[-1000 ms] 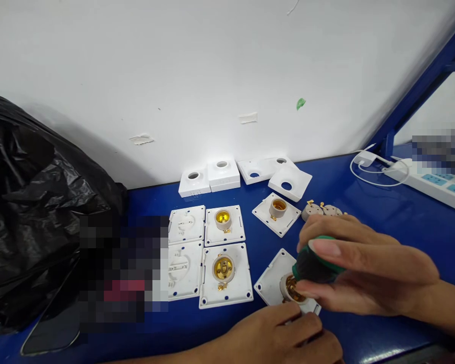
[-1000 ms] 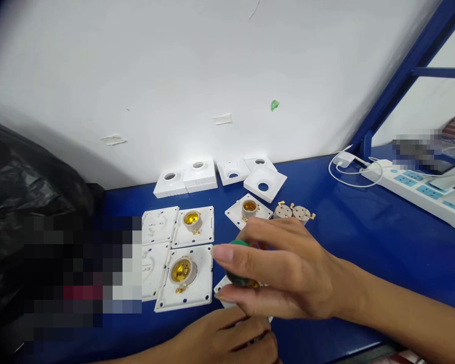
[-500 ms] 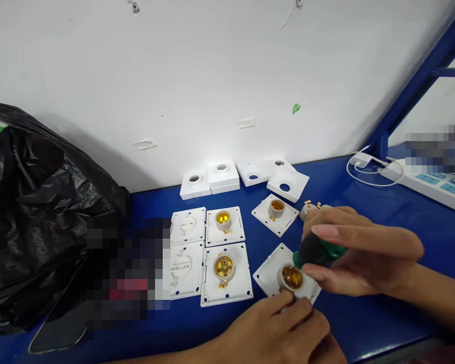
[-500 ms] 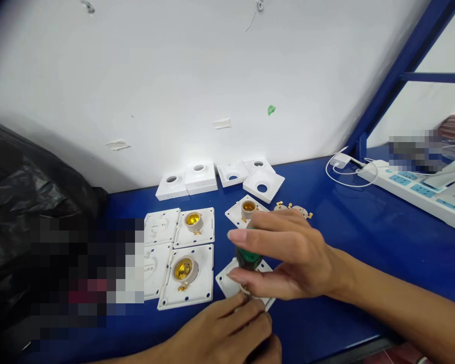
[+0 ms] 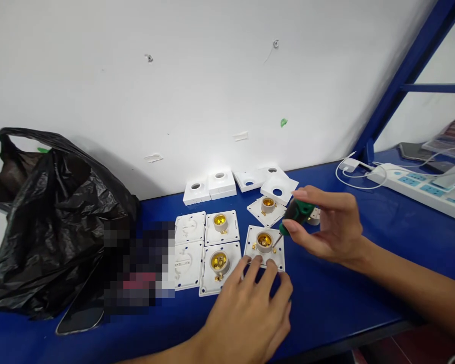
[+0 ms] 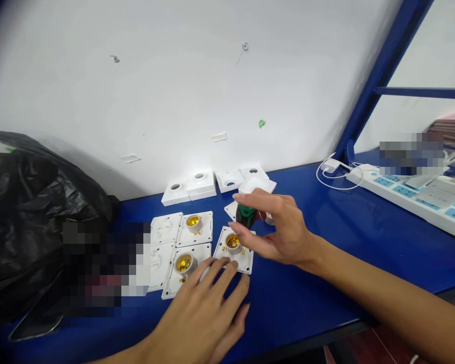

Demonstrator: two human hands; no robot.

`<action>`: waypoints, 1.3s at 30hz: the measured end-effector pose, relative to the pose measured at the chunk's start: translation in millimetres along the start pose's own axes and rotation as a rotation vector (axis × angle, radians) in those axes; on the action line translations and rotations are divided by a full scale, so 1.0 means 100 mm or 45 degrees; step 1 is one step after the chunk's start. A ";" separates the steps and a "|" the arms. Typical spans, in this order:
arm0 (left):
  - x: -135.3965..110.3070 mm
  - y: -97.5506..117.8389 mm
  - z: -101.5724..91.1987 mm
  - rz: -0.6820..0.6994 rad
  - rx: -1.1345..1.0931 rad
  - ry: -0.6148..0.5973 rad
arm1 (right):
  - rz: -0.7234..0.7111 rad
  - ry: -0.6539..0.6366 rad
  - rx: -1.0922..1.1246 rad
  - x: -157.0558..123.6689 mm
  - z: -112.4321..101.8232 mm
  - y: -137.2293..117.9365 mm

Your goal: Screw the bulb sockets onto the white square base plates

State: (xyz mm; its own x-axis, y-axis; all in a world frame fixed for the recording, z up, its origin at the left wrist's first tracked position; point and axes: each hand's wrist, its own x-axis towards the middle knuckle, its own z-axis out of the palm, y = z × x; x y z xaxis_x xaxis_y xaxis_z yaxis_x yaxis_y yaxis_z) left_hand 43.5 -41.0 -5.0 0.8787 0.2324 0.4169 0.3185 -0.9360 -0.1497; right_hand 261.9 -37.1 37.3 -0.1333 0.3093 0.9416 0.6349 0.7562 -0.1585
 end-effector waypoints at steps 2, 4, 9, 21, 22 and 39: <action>-0.01 -0.14 -0.15 -0.005 0.039 0.042 | 0.083 0.012 -0.067 -0.01 -0.01 0.05; -0.07 -0.36 -0.30 -0.041 0.127 0.008 | 0.146 -0.004 -0.113 -0.01 -0.03 0.07; -0.44 -1.05 -0.50 -0.274 0.219 -0.307 | 0.158 -0.087 -0.117 0.01 -0.03 0.04; -0.29 -1.58 -0.39 -0.416 0.088 -0.734 | 0.138 -0.173 -0.123 -0.03 0.02 0.03; -0.25 -1.60 -0.39 -0.416 0.076 -0.748 | 0.142 -0.172 -0.120 -0.04 0.02 0.04; -0.43 -1.78 -0.47 -0.481 -0.140 -0.585 | 0.340 -0.091 -0.131 -0.03 -0.05 0.25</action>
State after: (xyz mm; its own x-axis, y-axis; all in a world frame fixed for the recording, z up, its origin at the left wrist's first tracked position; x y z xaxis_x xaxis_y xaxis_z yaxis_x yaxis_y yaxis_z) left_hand -67.2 103.0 45.9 0.7834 0.6214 -0.0107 0.6213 -0.7827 0.0370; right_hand 281.9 -22.3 31.9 -0.0022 0.5321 0.8467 0.7280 0.5814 -0.3635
